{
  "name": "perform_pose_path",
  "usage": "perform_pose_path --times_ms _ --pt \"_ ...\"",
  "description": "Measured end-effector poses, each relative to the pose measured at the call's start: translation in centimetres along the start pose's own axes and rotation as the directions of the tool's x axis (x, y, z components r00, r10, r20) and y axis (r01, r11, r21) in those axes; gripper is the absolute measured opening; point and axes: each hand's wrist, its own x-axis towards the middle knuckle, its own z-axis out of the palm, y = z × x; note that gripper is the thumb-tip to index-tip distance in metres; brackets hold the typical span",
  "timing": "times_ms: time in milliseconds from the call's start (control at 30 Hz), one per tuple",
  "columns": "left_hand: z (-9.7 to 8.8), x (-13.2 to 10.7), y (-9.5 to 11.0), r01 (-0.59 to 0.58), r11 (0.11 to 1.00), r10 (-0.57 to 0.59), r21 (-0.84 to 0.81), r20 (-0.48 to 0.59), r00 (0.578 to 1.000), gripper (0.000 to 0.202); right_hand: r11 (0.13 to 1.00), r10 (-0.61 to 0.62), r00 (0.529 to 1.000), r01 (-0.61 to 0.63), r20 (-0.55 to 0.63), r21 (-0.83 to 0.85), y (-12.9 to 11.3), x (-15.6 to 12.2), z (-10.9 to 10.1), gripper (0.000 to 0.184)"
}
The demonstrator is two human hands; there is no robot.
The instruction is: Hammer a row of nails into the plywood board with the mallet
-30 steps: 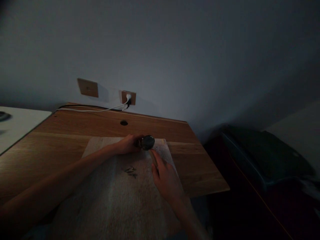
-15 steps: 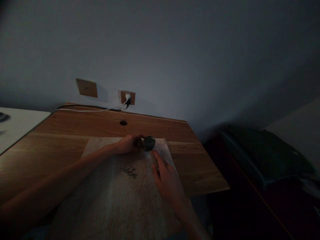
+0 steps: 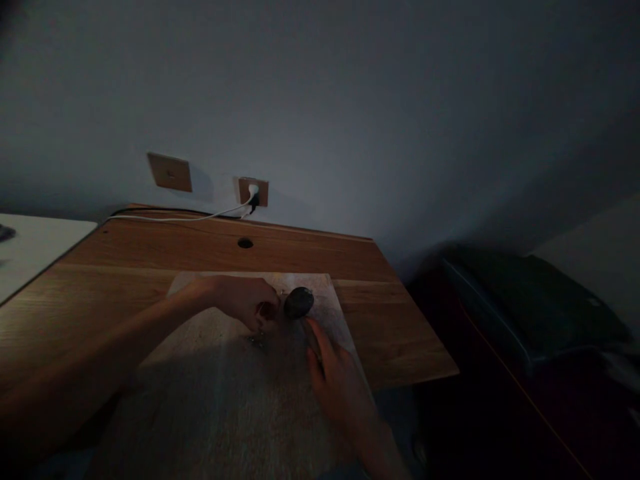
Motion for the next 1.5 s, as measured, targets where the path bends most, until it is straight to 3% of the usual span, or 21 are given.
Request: perform_pose_path --times_ms 300,467,567,633,767,833,900,1167,1500 --pt "0.7 0.4 1.0 0.036 0.999 -0.038 0.041 0.067 0.997 0.017 0.999 -0.025 1.0 0.025 0.001 0.028 0.0 0.2 -0.1 0.053" --pt "0.7 0.2 1.1 0.023 0.996 -0.025 0.084 0.034 0.999 0.016 0.999 -0.01 1.0 0.01 0.011 0.052 0.0 0.2 -0.1 0.055" --pt "-0.3 -0.2 0.2 0.005 0.999 -0.001 0.047 -0.087 0.996 0.01 0.999 -0.008 1.0 0.008 -0.001 0.05 0.1 0.1 0.0 0.053" --pt "-0.9 -0.7 -1.1 0.058 0.998 -0.057 0.001 -0.214 0.975 0.01 0.999 -0.004 1.0 0.005 -0.01 0.04 0.2 0.1 0.0 0.053" --pt "-0.5 -1.5 -4.4 0.153 0.978 -0.2 -0.142 -0.424 0.884 0.017 1.0 0.012 1.0 -0.011 -0.007 0.025 0.0 0.1 -0.2 0.053" --pt "0.5 -1.6 -5.5 0.136 0.968 -0.229 -0.212 -0.515 0.826 0.03 1.0 0.015 1.0 -0.016 0.003 0.011 -0.1 0.2 -0.3 0.053" --pt "1.4 -1.4 -6.0 0.096 0.969 -0.211 -0.228 -0.557 0.803 0.037 1.0 0.02 1.0 -0.02 0.009 -0.004 -0.2 0.2 -0.3 0.053" --pt "2.5 -0.7 -5.0 0.099 0.989 -0.145 -0.114 -0.545 0.826 0.017 1.0 0.001 1.0 -0.001 -0.022 0.021 0.1 0.1 0.1 0.052" --pt "2.8 -0.8 -5.1 0.113 0.992 -0.125 -0.055 -0.524 0.843 0.018 1.0 0.007 1.0 -0.007 0.005 0.004 0.1 0.2 -0.2 0.052"
